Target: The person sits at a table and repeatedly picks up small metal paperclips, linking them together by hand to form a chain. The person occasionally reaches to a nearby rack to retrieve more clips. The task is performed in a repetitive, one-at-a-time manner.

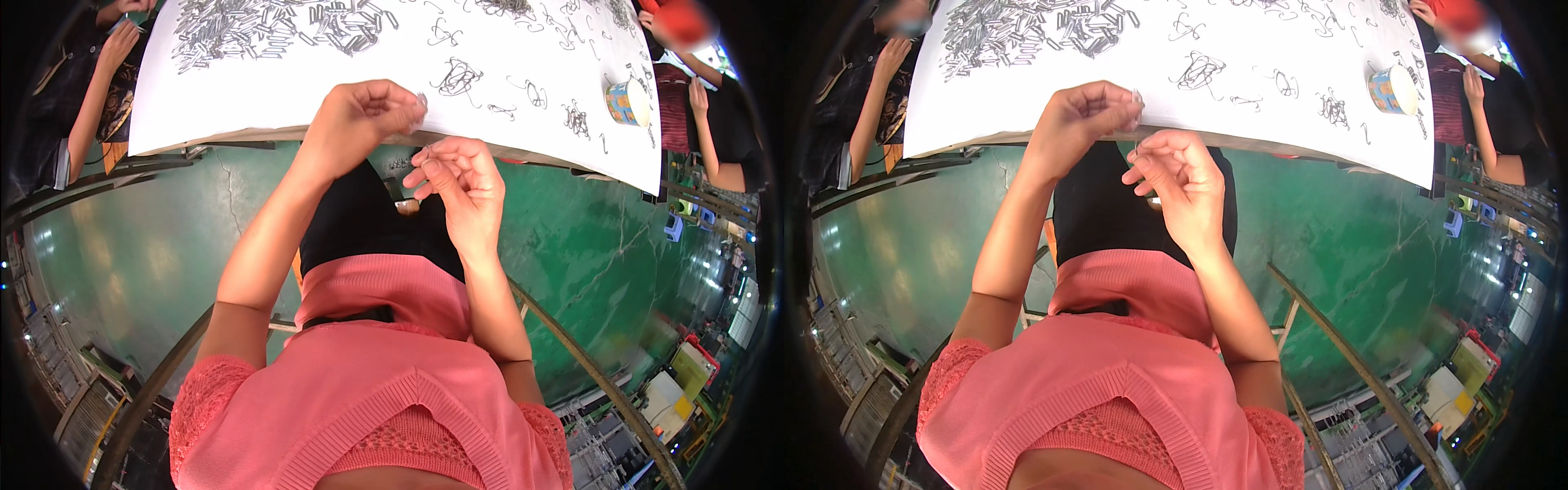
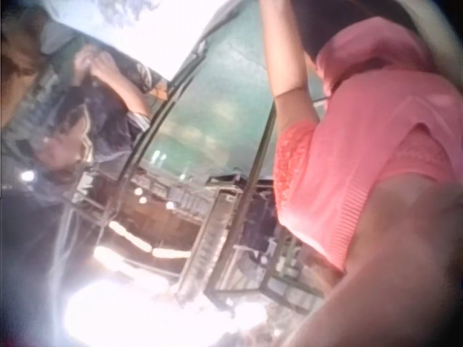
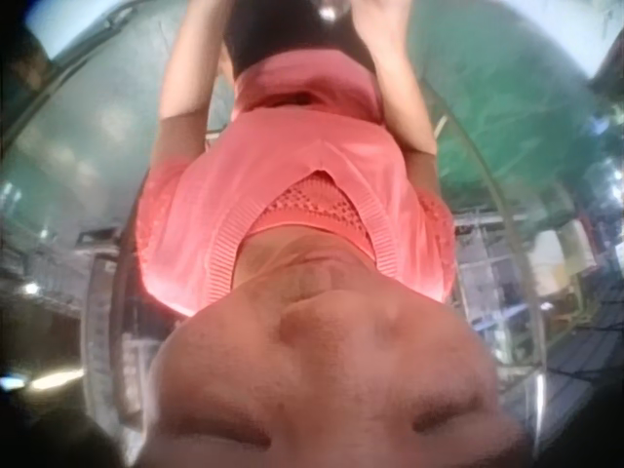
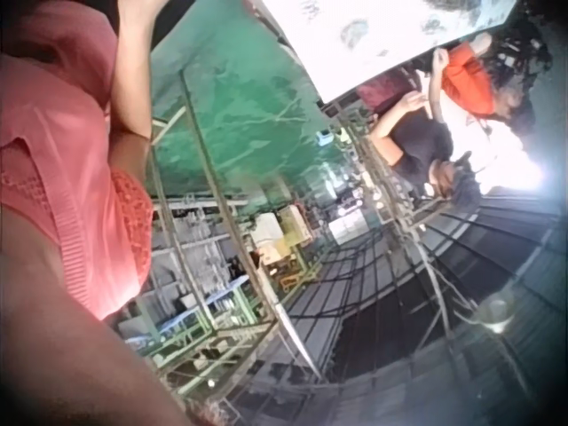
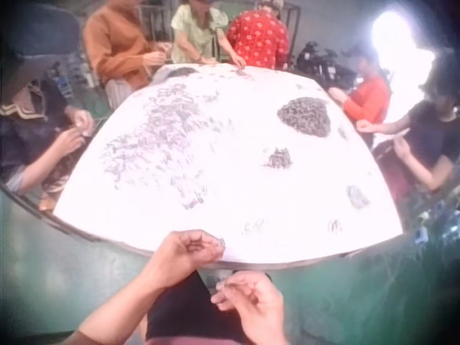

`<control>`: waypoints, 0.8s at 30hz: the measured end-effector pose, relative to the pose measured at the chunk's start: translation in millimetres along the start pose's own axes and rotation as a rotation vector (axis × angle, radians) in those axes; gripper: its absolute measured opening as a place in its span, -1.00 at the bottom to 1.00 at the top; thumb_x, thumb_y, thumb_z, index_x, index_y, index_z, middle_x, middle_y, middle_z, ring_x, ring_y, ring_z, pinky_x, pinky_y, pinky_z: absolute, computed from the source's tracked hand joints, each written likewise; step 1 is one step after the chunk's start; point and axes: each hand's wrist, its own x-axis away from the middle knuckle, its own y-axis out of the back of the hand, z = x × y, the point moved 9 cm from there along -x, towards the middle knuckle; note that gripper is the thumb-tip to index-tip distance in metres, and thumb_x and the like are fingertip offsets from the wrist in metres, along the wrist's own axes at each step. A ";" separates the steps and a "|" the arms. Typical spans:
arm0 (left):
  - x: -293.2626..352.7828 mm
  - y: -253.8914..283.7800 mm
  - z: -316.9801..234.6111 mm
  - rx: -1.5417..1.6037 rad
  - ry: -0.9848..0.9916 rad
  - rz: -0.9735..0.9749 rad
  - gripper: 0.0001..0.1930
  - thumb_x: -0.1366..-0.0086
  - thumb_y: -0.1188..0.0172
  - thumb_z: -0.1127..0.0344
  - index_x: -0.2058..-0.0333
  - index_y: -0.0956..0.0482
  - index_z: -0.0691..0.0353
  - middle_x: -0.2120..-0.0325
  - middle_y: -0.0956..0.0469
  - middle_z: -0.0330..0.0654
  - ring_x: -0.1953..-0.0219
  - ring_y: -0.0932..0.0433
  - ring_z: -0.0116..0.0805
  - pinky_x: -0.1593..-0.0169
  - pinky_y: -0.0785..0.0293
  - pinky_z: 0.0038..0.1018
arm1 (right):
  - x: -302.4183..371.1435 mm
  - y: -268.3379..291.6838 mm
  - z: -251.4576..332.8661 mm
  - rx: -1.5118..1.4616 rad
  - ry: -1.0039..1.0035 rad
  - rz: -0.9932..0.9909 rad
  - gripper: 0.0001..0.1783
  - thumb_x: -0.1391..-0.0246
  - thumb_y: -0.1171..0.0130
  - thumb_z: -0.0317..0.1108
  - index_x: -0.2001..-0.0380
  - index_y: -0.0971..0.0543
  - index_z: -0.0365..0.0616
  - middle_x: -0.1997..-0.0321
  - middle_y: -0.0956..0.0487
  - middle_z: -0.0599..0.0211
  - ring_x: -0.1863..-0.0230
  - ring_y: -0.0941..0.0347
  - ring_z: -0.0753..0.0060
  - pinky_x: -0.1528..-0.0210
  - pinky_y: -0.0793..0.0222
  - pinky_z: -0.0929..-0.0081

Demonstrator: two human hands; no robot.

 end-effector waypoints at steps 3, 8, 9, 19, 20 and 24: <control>17.1 -9.1 -15.4 0.114 0.005 0.059 -0.86 -0.19 -0.20 0.43 0.31 -0.57 0.40 0.47 -0.57 -0.24 0.37 -0.52 -0.52 0.20 -0.44 -0.56 | -1.8 0.8 -0.3 -0.018 0.015 -0.014 -0.86 -0.11 -0.09 -0.56 0.25 -0.39 -0.20 0.35 -0.55 0.23 0.42 -0.54 0.47 0.48 -0.42 0.65; 27.2 -6.1 -24.3 0.029 -0.041 0.018 -0.87 -0.15 -0.24 0.45 0.30 -0.59 0.34 0.40 -0.56 -0.24 0.33 -0.50 -0.51 0.21 -0.42 -0.57 | -3.8 0.4 -2.9 -0.034 0.029 -0.023 -0.83 -0.09 -0.10 -0.58 0.25 -0.38 -0.20 0.34 -0.54 0.22 0.42 -0.54 0.47 0.51 -0.40 0.68; 27.9 -4.5 -28.8 -0.027 -0.088 0.003 -0.87 -0.13 -0.25 0.46 0.31 -0.60 0.32 0.38 -0.56 -0.25 0.31 -0.50 -0.51 0.22 -0.41 -0.58 | -4.7 -0.1 -5.2 -0.036 0.032 -0.012 -0.83 -0.09 -0.11 -0.57 0.25 -0.38 -0.20 0.32 -0.54 0.22 0.42 -0.54 0.49 0.53 -0.39 0.70; 43.3 3.7 -47.9 -0.255 -0.351 -0.090 -0.89 -0.04 -0.32 0.50 0.39 -0.64 0.25 0.34 -0.50 -0.22 0.29 -0.48 -0.44 0.20 -0.40 -0.54 | -109.0 32.4 -6.4 0.464 0.089 -0.018 -0.88 -0.14 -0.06 -0.44 0.25 -0.48 -0.21 0.45 -0.52 0.41 0.49 -0.41 0.67 0.49 -0.30 0.67; 43.0 2.5 -46.4 -0.219 -0.311 -0.080 -0.89 -0.04 -0.31 0.50 0.39 -0.64 0.25 0.35 -0.51 -0.22 0.29 -0.48 -0.44 0.20 -0.40 -0.54 | -141.7 35.8 -10.5 0.597 0.116 0.028 -0.88 -0.11 -0.08 -0.45 0.26 -0.51 -0.19 0.42 -0.53 0.39 0.47 -0.44 0.60 0.42 -0.33 0.61; 44.1 -4.7 -48.2 -0.179 -0.332 -0.049 -0.87 -0.03 -0.31 0.49 0.38 -0.65 0.23 0.38 -0.51 -0.22 0.30 -0.49 -0.37 0.23 -0.40 -0.51 | -247.3 28.7 -17.7 1.119 0.245 0.215 -0.84 -0.03 -0.13 -0.41 0.27 -0.57 -0.03 0.25 -0.55 0.34 0.26 -0.49 0.35 0.16 -0.38 0.41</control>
